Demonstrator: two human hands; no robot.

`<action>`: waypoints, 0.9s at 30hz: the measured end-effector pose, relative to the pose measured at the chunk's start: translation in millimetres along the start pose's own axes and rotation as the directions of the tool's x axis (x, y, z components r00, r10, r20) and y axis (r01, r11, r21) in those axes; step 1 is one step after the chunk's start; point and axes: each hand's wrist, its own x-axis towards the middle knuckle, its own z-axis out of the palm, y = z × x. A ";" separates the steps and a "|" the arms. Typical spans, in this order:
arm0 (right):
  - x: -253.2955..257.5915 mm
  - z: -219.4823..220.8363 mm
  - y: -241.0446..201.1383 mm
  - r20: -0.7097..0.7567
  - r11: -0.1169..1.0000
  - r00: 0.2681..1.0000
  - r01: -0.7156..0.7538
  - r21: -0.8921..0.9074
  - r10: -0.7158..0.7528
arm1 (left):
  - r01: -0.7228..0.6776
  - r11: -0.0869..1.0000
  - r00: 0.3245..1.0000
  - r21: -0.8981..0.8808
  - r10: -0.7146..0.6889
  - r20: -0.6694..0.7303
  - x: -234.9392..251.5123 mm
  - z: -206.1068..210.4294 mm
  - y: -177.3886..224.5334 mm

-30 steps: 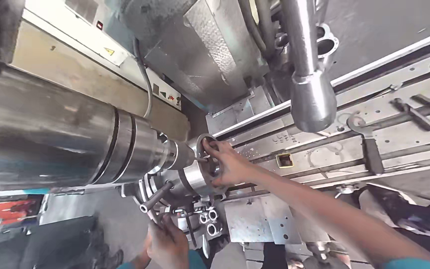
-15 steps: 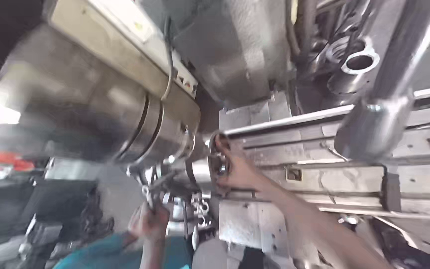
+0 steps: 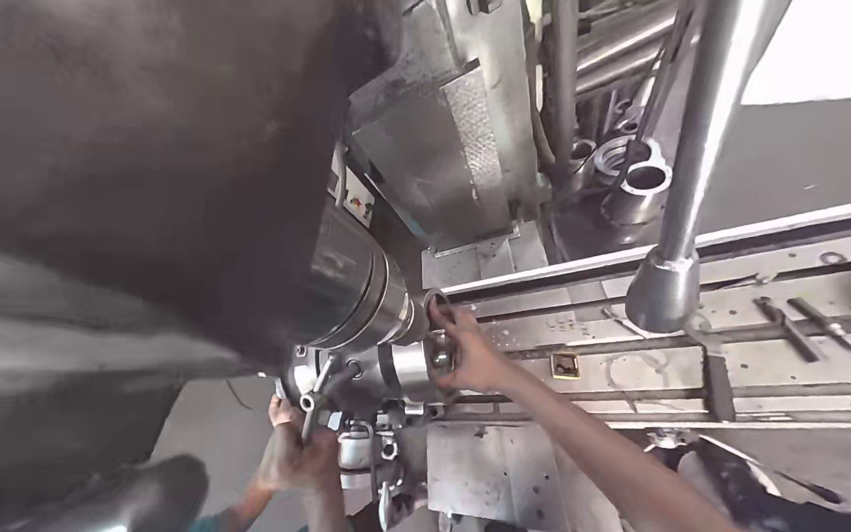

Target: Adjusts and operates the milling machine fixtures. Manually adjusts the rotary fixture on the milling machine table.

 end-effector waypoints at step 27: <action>-107.7 33.2 -89.4 -0.379 0.916 0.913 -0.015 -0.402 -0.152 | 0.306 0.869 0.855 -0.389 -0.071 0.513 31.9 -35.4 1.6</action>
